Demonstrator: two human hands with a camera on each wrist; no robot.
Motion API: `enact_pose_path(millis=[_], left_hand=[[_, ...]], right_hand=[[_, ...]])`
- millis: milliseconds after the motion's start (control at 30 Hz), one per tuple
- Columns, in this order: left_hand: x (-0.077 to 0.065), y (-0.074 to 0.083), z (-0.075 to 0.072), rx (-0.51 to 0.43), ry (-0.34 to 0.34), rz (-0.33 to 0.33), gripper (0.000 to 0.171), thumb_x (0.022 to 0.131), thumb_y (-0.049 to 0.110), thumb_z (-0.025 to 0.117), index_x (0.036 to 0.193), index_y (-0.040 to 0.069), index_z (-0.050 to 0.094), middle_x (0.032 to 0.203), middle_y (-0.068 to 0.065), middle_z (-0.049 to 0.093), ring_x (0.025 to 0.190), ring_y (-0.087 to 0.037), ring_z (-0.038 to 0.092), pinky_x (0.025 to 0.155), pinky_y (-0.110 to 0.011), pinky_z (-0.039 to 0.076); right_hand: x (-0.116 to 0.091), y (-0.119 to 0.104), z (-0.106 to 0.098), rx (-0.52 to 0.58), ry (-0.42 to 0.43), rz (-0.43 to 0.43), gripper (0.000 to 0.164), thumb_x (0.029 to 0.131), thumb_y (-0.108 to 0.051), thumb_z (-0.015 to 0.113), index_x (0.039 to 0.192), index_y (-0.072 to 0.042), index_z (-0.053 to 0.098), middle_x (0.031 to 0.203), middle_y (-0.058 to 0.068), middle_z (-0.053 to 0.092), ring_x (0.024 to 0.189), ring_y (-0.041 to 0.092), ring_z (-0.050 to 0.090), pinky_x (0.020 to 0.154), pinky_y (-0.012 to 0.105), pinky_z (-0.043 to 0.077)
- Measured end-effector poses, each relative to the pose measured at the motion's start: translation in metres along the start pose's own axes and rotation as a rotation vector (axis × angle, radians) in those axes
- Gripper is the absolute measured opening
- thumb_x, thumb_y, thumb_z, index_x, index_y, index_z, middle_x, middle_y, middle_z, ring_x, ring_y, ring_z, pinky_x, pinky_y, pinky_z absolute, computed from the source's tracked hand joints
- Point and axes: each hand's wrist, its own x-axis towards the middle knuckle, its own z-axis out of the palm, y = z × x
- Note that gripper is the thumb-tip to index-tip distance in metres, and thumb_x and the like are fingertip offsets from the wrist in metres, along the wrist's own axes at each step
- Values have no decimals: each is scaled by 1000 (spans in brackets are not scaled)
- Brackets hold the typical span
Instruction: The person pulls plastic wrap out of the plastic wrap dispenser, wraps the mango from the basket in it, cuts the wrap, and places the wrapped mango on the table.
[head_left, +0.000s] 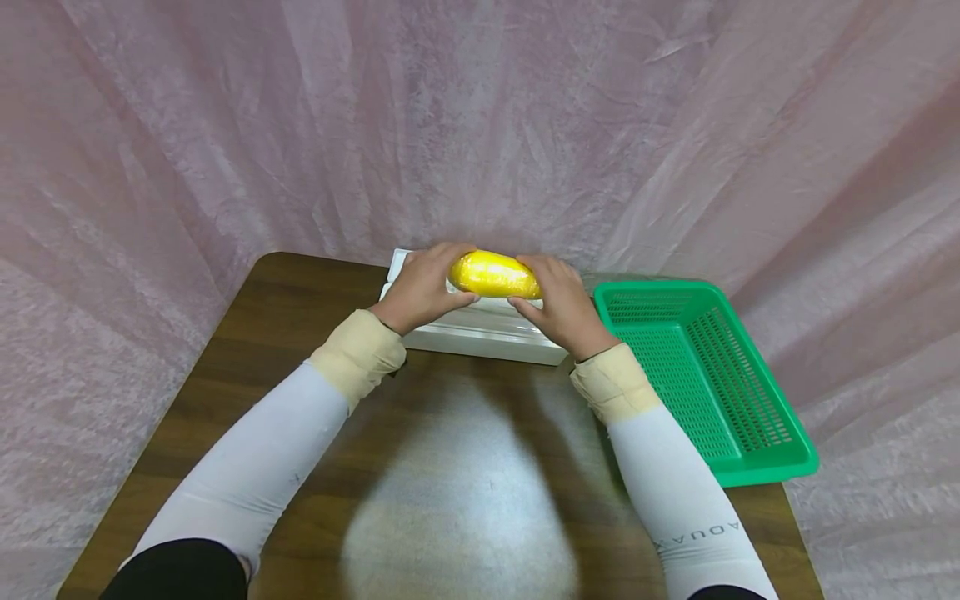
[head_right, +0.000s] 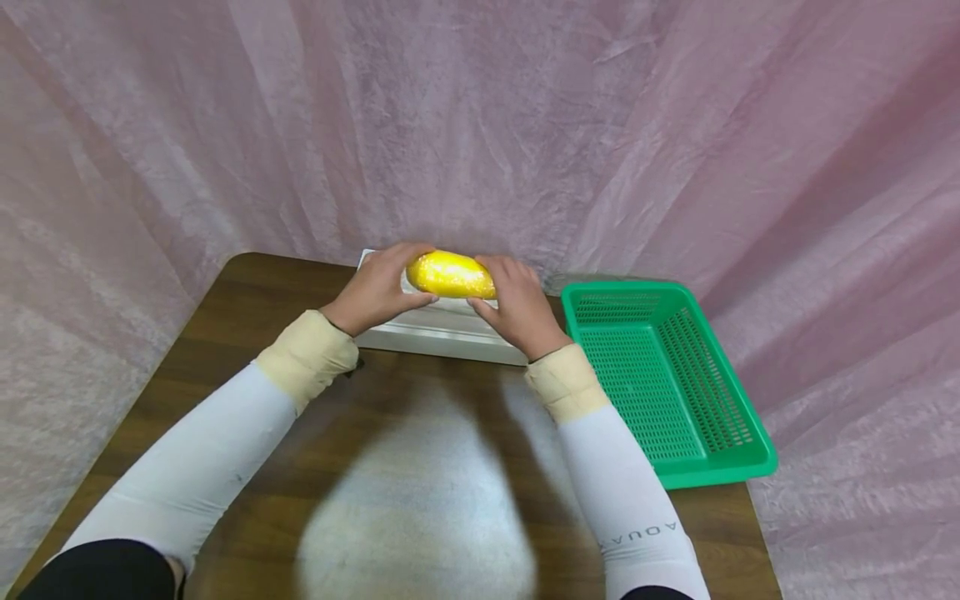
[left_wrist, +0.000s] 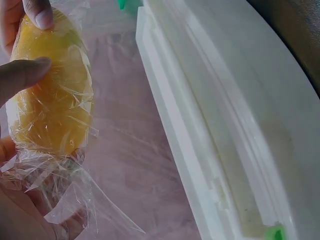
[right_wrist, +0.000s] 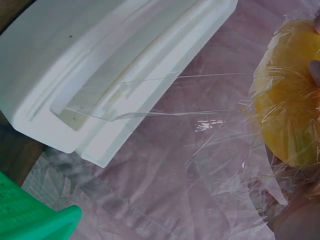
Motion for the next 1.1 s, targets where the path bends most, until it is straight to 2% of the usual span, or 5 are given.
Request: enact_pose_path(millis=[467,1100], left_hand=[[8,8,-12,-17,28,12,66,78,38,77,134,17,48,129,1,50,117,-15,45,90,-47,30],[9,16,-31,-48,66,28,65,79,39,75,134,19,48,130,2,49,119,-11,42,90,-46,29]], right_hand=[[6,-3,-13,19,35,17,59,86,-30,71,133,-7,45,124,10,50,115,25,43,97,47,31],[14,-9,-30,23,101,-54,61,84,-26,73,134,-7,45,124,10,51,114,25,44,97,46,31]])
